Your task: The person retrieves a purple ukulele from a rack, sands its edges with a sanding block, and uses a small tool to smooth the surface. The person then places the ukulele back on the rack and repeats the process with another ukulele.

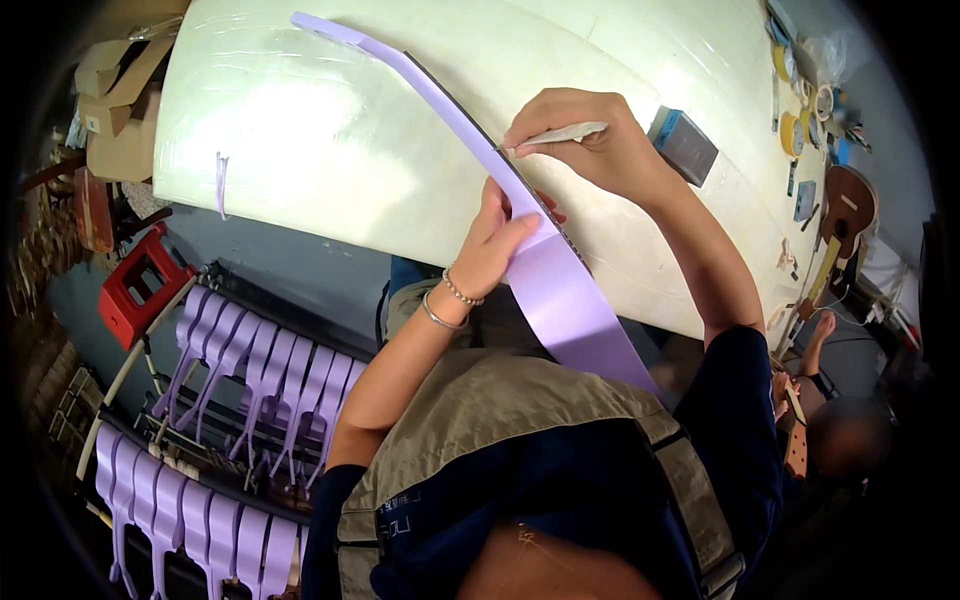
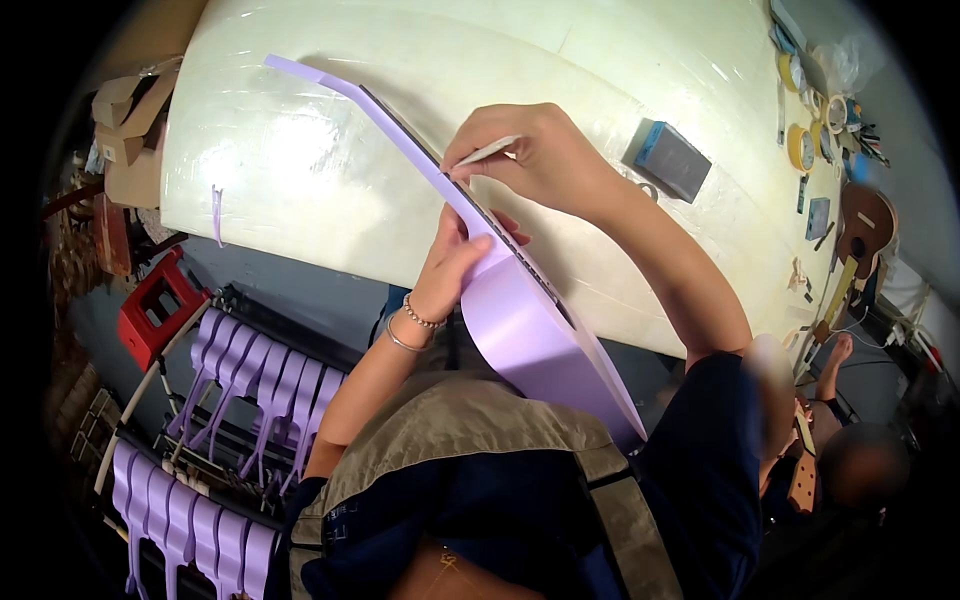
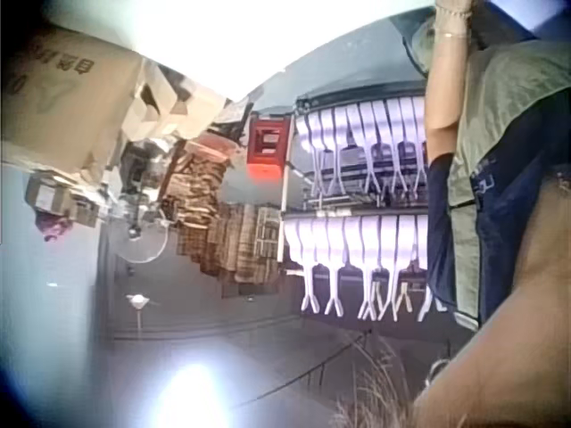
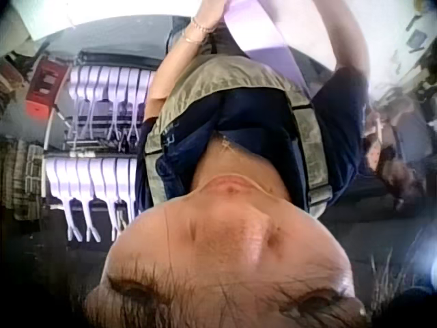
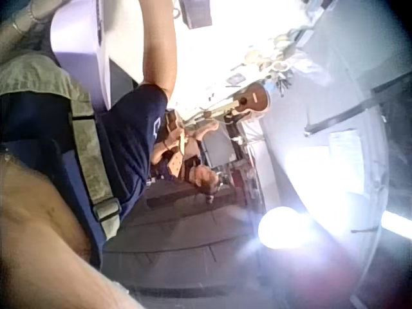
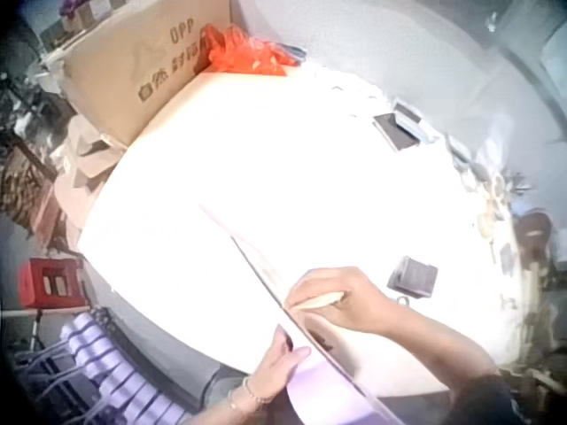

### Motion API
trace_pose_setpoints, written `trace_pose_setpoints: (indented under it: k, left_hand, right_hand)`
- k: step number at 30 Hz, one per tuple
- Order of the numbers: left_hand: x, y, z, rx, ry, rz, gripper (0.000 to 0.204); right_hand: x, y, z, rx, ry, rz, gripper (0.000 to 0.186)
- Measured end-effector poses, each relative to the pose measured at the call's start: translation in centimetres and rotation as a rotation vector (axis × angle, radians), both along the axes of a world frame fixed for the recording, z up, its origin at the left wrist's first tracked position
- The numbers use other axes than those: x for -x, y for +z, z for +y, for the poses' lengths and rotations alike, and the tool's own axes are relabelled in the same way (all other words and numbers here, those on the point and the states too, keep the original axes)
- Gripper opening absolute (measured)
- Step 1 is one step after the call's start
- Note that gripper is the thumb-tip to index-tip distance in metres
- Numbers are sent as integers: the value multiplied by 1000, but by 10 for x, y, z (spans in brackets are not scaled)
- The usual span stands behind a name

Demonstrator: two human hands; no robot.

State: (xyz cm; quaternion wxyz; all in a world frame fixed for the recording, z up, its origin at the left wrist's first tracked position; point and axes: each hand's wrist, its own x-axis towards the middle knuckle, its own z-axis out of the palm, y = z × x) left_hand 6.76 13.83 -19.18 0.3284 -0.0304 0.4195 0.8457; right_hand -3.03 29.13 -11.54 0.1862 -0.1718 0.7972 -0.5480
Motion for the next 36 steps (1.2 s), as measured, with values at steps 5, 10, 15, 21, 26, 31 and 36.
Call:
trace_pose_setpoints:
  k: [5, 10, 15, 21, 26, 31, 36]
  left_hand:
    - [-3, -4, 10, -31, 88, -60, 64]
    - [-2, -2, 10, 4, 109, -51, 75]
    - [-4, -5, 13, 11, 133, -69, 77]
    - [-4, -1, 11, 67, 126, -56, 74]
    - [-2, -2, 9, 165, 112, 11, 72]
    - [-2, 1, 9, 145, 117, -6, 71]
    - [-2, -3, 9, 8, 135, -102, 68]
  right_hand:
    - [3, -6, 1, 0, 61, 36, 7]
    - [-19, 1, 23, -49, 145, 77, 8]
    - [-25, 1, 25, -43, 129, 53, 7]
    - [-36, 3, 32, -67, 124, 31, 11]
    - [-49, 9, 42, -23, 163, 52, 21]
    - [-52, 11, 42, -40, 140, 53, 23]
    - [-55, 8, 48, 7, 161, 95, 7]
